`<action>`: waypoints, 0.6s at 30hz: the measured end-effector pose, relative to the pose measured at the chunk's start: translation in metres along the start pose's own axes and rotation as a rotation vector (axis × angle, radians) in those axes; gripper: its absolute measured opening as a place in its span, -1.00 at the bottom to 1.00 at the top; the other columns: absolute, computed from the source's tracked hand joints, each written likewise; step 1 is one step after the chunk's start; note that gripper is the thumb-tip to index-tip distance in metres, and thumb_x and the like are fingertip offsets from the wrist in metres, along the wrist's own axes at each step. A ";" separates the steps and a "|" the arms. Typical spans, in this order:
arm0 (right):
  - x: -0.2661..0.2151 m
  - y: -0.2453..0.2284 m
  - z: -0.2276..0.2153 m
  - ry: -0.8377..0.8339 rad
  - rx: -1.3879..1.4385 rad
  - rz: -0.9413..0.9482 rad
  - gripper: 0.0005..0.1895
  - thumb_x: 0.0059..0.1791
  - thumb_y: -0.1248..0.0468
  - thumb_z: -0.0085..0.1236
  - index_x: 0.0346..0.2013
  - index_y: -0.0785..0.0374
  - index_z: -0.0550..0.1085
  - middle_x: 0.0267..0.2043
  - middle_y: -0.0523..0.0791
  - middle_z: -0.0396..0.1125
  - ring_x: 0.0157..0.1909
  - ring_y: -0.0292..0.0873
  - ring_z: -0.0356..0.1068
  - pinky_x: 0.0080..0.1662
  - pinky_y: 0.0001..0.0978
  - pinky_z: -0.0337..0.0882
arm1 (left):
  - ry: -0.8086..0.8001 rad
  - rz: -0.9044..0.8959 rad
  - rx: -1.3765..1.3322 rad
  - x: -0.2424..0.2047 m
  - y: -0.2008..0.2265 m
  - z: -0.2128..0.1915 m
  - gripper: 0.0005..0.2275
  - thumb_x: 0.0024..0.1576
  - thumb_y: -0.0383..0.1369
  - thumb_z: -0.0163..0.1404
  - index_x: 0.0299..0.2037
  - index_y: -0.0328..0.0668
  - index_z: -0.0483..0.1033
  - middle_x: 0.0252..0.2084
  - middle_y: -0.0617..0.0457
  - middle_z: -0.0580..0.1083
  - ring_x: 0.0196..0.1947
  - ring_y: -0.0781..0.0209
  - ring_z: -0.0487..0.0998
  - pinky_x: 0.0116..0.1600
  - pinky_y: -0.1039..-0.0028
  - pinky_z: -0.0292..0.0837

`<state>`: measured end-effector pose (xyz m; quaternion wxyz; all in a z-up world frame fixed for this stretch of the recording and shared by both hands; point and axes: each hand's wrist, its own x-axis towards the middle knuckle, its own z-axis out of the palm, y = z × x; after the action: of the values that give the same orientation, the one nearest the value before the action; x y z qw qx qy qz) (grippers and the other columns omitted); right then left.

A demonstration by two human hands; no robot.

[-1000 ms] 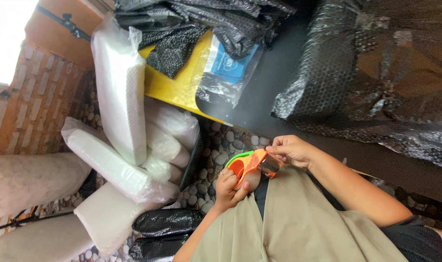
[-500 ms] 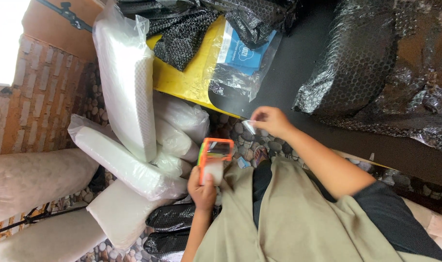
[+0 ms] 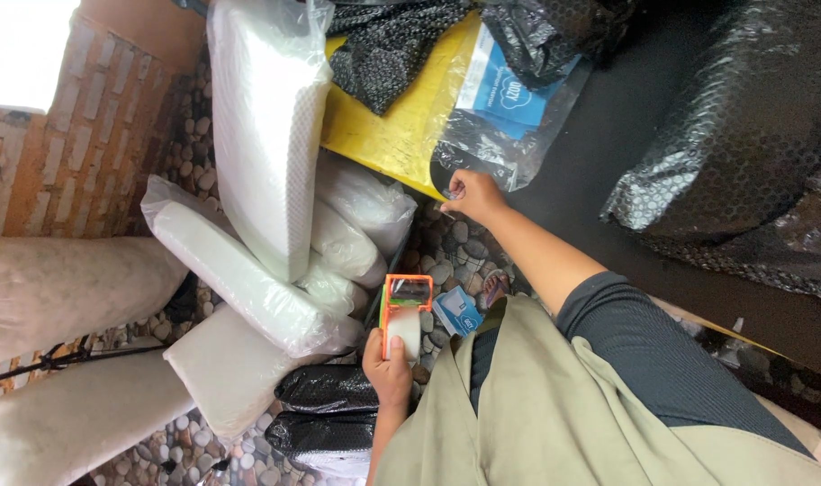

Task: Dusting a blue pillow and then wrapping it in black bubble wrap and securing it with tape for shipping.

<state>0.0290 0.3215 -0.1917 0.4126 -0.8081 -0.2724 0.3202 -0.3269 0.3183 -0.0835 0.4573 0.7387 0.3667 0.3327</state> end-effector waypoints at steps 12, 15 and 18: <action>0.007 -0.008 0.005 0.059 -0.181 0.053 -0.78 -0.05 0.21 0.40 -0.41 0.17 0.48 -0.38 -0.11 0.44 -0.35 -0.13 0.40 -0.30 -0.22 0.38 | 0.002 -0.034 -0.016 0.021 -0.002 0.004 -0.66 0.25 -0.21 -0.10 -0.55 -0.15 0.24 -0.50 0.15 0.16 -0.48 0.29 0.16 -0.32 0.45 0.06; 0.001 -0.018 0.000 0.102 -0.212 0.105 -0.83 -0.02 0.33 0.30 -0.45 0.18 0.46 -0.45 -0.09 0.44 -0.42 -0.12 0.39 -0.34 -0.20 0.38 | -0.004 -0.044 -0.022 0.026 -0.002 0.007 -0.66 0.25 -0.23 -0.10 -0.56 -0.14 0.19 -0.49 0.16 0.12 -0.47 0.29 0.14 -0.31 0.44 0.04; 0.003 0.007 0.003 0.220 -0.424 0.007 -0.73 -0.21 0.16 0.46 -0.39 0.12 0.50 -0.46 -0.19 0.50 -0.28 -0.04 0.56 -0.21 -0.17 0.55 | -0.002 0.046 -0.180 0.028 -0.025 0.011 -0.65 0.23 -0.29 0.06 -0.61 -0.22 0.35 -0.58 -0.01 0.25 -0.58 0.16 0.27 -0.36 0.39 0.20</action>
<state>0.0302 0.3214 -0.2003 0.2596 -0.9076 -0.2843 0.1671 -0.3090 0.3452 -0.1066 0.5143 0.7032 0.3180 0.3741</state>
